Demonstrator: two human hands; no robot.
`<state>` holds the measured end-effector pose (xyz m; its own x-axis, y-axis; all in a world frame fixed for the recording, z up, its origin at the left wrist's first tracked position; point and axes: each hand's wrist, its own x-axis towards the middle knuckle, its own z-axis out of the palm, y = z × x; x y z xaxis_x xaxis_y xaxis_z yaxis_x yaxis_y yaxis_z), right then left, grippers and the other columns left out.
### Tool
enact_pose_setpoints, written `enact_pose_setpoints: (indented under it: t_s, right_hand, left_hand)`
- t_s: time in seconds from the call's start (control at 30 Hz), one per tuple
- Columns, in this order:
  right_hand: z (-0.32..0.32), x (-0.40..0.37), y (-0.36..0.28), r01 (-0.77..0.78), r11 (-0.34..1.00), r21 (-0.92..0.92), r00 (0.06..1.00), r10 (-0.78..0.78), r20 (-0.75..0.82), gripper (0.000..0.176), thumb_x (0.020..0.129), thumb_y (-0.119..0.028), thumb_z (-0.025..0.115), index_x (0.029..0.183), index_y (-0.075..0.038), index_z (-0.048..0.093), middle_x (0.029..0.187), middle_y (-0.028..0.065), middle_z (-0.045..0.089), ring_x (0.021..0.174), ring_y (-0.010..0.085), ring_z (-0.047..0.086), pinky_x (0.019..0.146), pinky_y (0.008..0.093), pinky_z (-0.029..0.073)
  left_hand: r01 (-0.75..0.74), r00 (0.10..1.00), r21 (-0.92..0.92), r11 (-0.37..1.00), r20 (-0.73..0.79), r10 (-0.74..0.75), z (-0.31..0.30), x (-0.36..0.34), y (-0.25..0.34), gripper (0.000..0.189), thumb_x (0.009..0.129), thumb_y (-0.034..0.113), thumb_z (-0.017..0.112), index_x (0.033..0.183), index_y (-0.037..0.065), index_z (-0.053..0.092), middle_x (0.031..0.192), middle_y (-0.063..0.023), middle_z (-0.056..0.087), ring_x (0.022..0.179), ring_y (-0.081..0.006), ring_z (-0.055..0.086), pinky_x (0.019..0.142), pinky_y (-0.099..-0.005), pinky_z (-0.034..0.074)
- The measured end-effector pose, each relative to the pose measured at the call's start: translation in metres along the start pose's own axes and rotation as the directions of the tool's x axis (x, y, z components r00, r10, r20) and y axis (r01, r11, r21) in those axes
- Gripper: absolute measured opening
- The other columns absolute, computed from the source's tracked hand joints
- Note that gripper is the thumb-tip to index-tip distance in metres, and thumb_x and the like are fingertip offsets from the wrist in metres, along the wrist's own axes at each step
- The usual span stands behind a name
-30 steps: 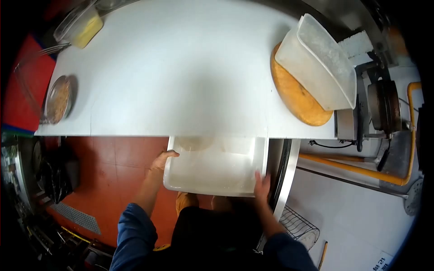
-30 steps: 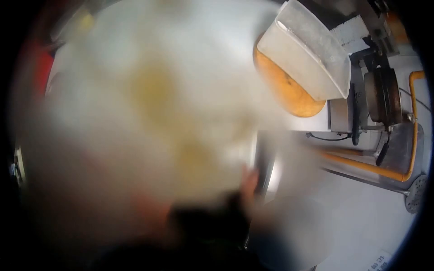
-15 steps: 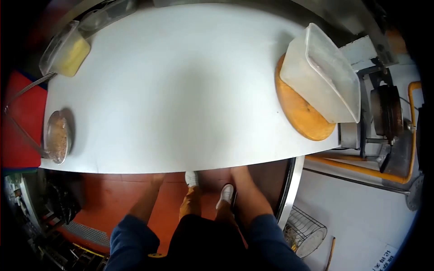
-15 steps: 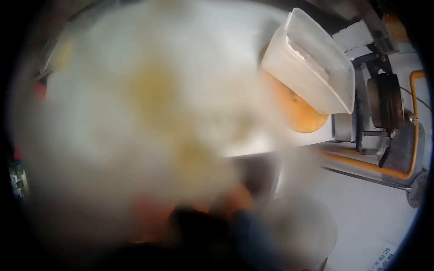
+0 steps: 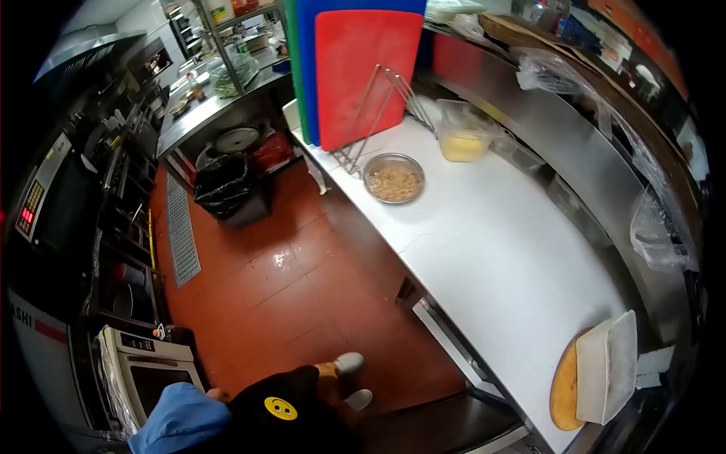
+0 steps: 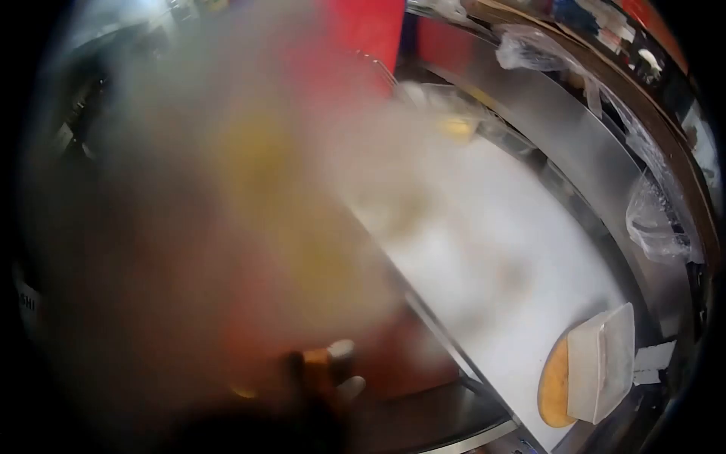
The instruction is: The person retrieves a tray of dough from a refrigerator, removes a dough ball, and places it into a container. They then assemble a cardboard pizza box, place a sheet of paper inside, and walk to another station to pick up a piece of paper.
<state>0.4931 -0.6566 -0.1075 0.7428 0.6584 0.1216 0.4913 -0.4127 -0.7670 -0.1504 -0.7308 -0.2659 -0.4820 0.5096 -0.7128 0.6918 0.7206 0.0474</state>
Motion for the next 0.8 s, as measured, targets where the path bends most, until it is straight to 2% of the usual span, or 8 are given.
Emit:
enact_pose_setpoints:
  t_s: [0.03,0.07,0.13,0.27,0.37,0.57,0.77,0.8]
  right_hand:
    - [0.000,-0.006,0.000,-0.018,0.997,-0.077,0.999,0.021,0.033,0.045,0.089,-0.036,0.056,0.115,0.001,0.053,0.112,0.0155,0.057,0.103,0.0275,0.055,0.091,0.0390,0.044]
    - [0.002,-0.008,0.001,-0.030,0.987,-0.158,0.997,0.040,0.062,0.046,0.089,-0.038,0.056,0.115,0.000,0.053,0.111,0.0161,0.057,0.103,0.0279,0.055,0.091,0.0392,0.044]
    - [0.016,-0.022,0.000,-0.053,0.950,-0.306,0.989,0.093,0.118,0.049,0.089,-0.041,0.055,0.115,0.000,0.054,0.111,0.0173,0.057,0.102,0.0286,0.055,0.090,0.0394,0.045]
    - [0.061,-0.036,0.003,-0.029,0.889,-0.456,0.906,0.217,0.364,0.050,0.089,-0.043,0.054,0.118,-0.002,0.054,0.114,0.0171,0.057,0.104,0.0288,0.055,0.091,0.0395,0.044]
    - [0.092,-0.042,-0.001,0.011,0.838,-0.546,0.779,0.335,0.531,0.050,0.089,-0.044,0.052,0.120,-0.005,0.054,0.116,0.0162,0.057,0.107,0.0286,0.055,0.092,0.0395,0.043]
    - [0.192,-0.056,-0.050,0.358,0.817,-0.452,0.436,0.282,0.854,0.051,0.089,-0.045,0.050,0.125,-0.009,0.054,0.122,0.0145,0.057,0.112,0.0281,0.054,0.096,0.0394,0.041]
    - [0.329,-0.091,-0.296,0.276,0.953,0.126,0.459,-0.245,0.854,0.041,0.090,-0.035,0.053,0.120,-0.007,0.055,0.118,0.0166,0.060,0.110,0.0352,0.055,0.092,0.0421,0.044]
    - [0.331,-0.096,-0.335,0.243,0.965,0.096,0.450,-0.200,0.870,0.041,0.090,-0.035,0.054,0.120,-0.007,0.055,0.118,0.0159,0.059,0.110,0.0343,0.055,0.091,0.0421,0.045]
  left_hand:
    - [-0.037,0.998,0.005,0.999,-0.060,0.037,-0.001,0.004,-0.011,0.041,0.080,0.040,0.061,0.103,0.007,0.068,0.097,-0.0148,0.068,0.088,-0.0264,0.066,0.080,-0.0380,0.052]
    - [-0.627,0.485,0.316,0.712,-0.556,0.674,0.003,-0.009,-0.034,0.042,0.079,0.041,0.061,0.102,0.006,0.069,0.096,-0.0153,0.068,0.087,-0.0270,0.066,0.080,-0.0383,0.052]
    - [-0.084,0.994,0.252,0.964,-0.040,0.097,-0.050,-0.025,0.022,0.033,0.079,0.036,0.063,0.094,0.008,0.072,0.087,-0.0134,0.070,0.080,-0.0256,0.068,0.077,-0.0371,0.053]
    - [0.122,0.992,-0.184,0.975,0.004,-0.123,-0.120,-0.027,0.034,0.036,0.073,0.031,0.072,0.100,0.007,0.071,0.090,-0.0106,0.070,0.079,-0.0261,0.068,0.078,-0.0347,0.054]
    - [-0.061,0.998,0.120,0.991,-0.021,0.064,-0.073,0.029,-0.061,0.039,0.080,0.030,0.066,0.108,0.003,0.065,0.093,-0.0176,0.068,0.077,-0.0279,0.068,0.070,-0.0381,0.056]
    - [0.166,0.985,-0.256,0.952,0.093,-0.147,-0.158,0.109,-0.127,0.044,0.081,0.032,0.065,0.113,0.002,0.061,0.091,-0.0189,0.066,0.076,-0.0300,0.067,0.068,-0.0408,0.055]
    - [0.177,0.959,-0.934,0.311,0.092,-0.269,-0.216,0.262,0.019,0.048,0.083,0.034,0.063,0.117,0.000,0.056,0.088,-0.0202,0.065,0.075,-0.0320,0.066,0.066,-0.0436,0.055]
    - [0.214,0.956,-0.969,0.122,0.233,0.179,-0.238,0.302,0.047,0.053,0.084,0.035,0.062,0.121,-0.001,0.052,0.088,-0.0201,0.063,0.074,-0.0334,0.066,0.065,-0.0444,0.055]
